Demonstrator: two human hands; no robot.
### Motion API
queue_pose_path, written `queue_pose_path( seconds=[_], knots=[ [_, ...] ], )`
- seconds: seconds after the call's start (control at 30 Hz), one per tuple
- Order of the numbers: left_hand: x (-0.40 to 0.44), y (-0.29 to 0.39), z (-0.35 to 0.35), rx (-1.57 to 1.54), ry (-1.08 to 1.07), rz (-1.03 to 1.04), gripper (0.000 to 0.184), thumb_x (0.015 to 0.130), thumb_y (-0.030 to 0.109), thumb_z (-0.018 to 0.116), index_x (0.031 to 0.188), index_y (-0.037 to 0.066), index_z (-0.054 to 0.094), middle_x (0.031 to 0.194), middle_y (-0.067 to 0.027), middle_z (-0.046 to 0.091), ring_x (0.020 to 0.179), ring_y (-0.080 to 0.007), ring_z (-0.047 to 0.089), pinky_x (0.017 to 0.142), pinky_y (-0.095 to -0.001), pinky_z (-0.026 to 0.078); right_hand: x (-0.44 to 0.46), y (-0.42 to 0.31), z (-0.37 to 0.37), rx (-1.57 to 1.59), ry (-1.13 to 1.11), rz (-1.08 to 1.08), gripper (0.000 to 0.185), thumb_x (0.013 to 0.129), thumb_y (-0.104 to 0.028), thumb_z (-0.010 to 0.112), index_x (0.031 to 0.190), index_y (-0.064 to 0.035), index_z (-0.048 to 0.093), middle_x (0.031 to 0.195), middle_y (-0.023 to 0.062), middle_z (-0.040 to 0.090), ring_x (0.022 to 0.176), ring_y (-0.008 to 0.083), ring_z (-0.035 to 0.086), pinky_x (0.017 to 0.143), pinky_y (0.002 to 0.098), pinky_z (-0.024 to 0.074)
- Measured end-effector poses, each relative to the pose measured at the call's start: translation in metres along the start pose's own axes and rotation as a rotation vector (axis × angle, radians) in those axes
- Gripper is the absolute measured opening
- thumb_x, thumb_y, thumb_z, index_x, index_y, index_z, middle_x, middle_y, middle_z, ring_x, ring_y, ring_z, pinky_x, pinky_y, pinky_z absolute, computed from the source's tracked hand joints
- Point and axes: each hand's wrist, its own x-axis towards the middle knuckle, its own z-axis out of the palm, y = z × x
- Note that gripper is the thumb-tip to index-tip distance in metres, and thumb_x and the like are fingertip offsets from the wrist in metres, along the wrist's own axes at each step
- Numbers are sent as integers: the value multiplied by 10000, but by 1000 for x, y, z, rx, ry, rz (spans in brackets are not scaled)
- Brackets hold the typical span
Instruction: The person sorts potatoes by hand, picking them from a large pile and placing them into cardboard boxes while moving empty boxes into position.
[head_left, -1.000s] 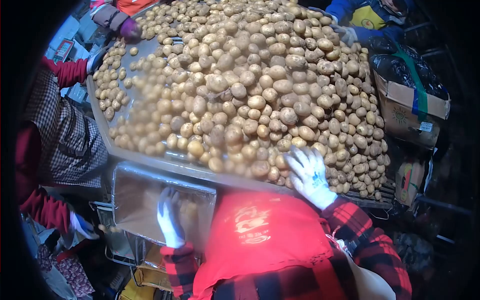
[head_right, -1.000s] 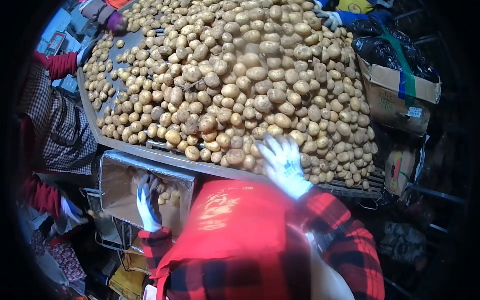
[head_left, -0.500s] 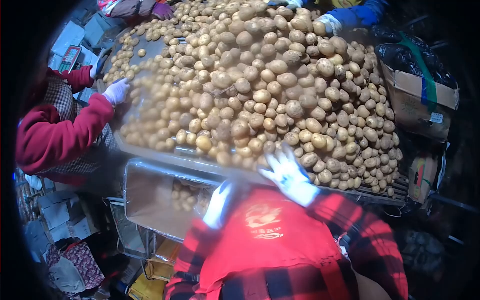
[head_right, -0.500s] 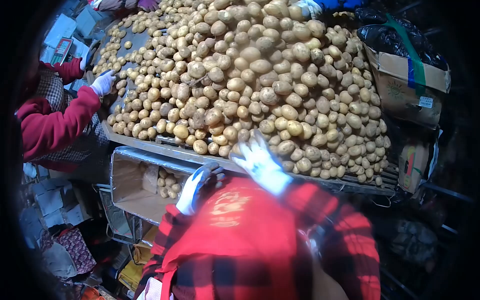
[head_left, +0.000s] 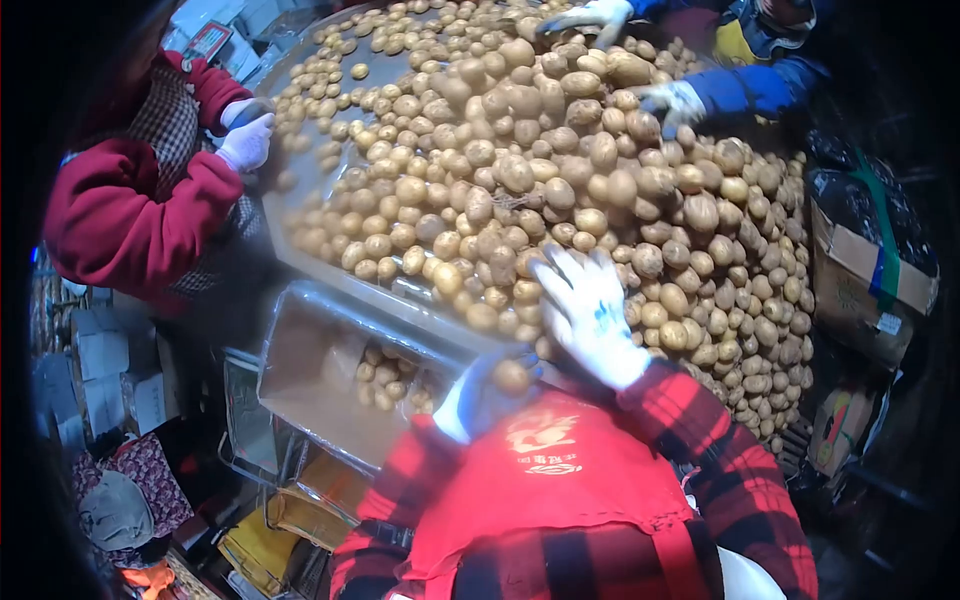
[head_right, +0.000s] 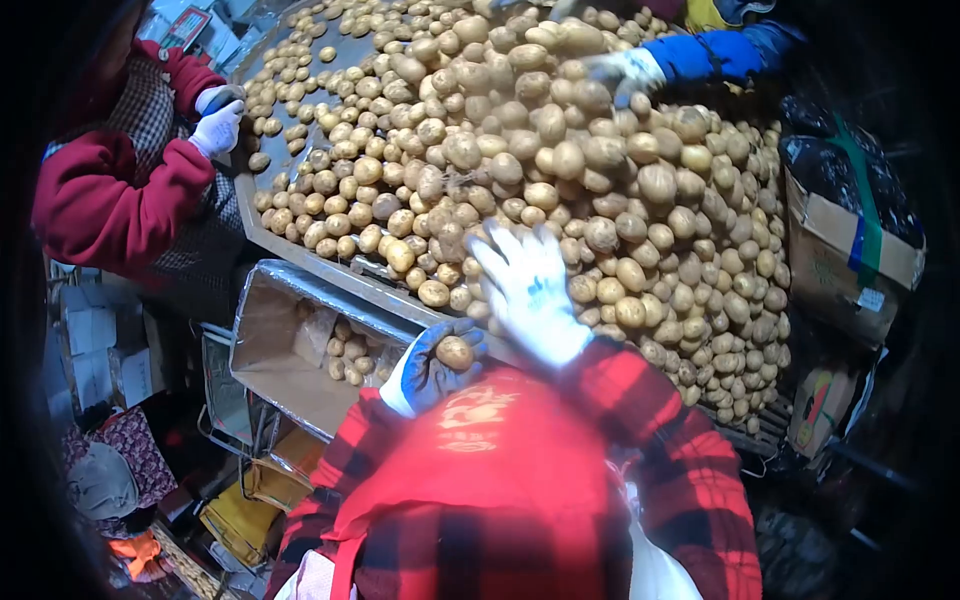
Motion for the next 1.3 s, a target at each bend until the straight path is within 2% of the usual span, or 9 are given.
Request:
queue_pose_path(
  seconds=[0.5, 0.57, 0.6, 0.8, 0.93, 1.0, 1.03, 1.13, 1.3],
  knots=[
    [-8, 28, -26, -20, 72, 147, 437, 963, 90, 569, 1382, -16, 502, 1152, -110, 633, 1088, -253, 629, 988, -405, 526, 41, 39, -29, -328, 60, 59, 126, 784, -103, 666, 909, -92, 652, 900, 77, 639, 884, 265, 624, 1055, 572, 392],
    [2, 24, -36, -3, 51, 106, 443, 956, 79, 572, 1382, -22, 501, 1156, -111, 637, 1094, -251, 630, 993, -403, 524, 70, -11, -14, -137, -669, 202, 314, 719, -110, 703, 1030, -87, 668, 1018, 108, 644, 990, 290, 626, 1062, 569, 392],
    [8, 22, -37, 121, 51, 107, 457, 953, 75, 576, 1392, -22, 498, 1199, -115, 628, 1104, -254, 629, 997, -402, 522, 44, -4, 18, -67, -150, -245, 350, 789, -123, 653, 1138, -102, 638, 1039, 88, 643, 1008, 291, 598, 1011, 580, 396],
    [-6, 29, -19, 826, -152, 336, 539, 999, 181, 583, 1479, -10, 431, 1496, -146, 466, 1248, -282, 577, 990, -390, 518, 51, 8, 51, -55, -243, -42, 555, 729, -228, 760, 1228, -52, 596, 1099, 181, 662, 1015, 347, 628, 883, 505, 463],
    [1, 22, -12, -15, -43, 256, 613, 1027, 247, 566, 1546, 24, 330, 1525, -159, 437, 1287, -294, 541, 982, -328, 506, 44, -40, 2, 94, -545, -176, 413, 867, -233, 664, 1186, 16, 584, 953, 177, 632, 768, 329, 644, 700, 437, 480],
    [-5, 39, -25, 1054, -124, 538, 596, 1029, 250, 560, 1540, 43, 333, 1465, -187, 492, 1241, -311, 573, 973, -323, 511, 4, -55, 43, 40, -241, -235, 360, 855, -214, 658, 1136, 6, 616, 968, 178, 652, 800, 327, 639, 699, 462, 477],
    [-8, 40, -39, 391, 4, 293, 550, 1024, 253, 565, 1491, 20, 392, 1384, -199, 552, 1175, -316, 617, 990, -342, 520, 16, -54, 32, 40, -239, -246, 360, 855, -214, 658, 1136, 6, 616, 968, 178, 652, 800, 327, 639, 699, 462, 477],
    [-70, 42, -12, 114, 153, 406, 472, 997, 223, 562, 1403, -5, 484, 1338, -181, 576, 1166, -240, 596, 1009, -380, 487, 40, -20, 8, 207, -313, -257, 388, 799, -154, 663, 1151, 8, 645, 1054, 162, 663, 852, 331, 627, 722, 490, 475],
    [-104, 57, -112, 656, 805, 591, 510, 1012, 268, 562, 1438, 0, 481, 1340, -165, 591, 1190, -243, 584, 1022, -397, 475, 107, 21, 22, -10, -20, -242, 400, 816, -126, 655, 1211, -65, 632, 1154, 164, 641, 982, 343, 625, 903, 498, 458]
  ],
)
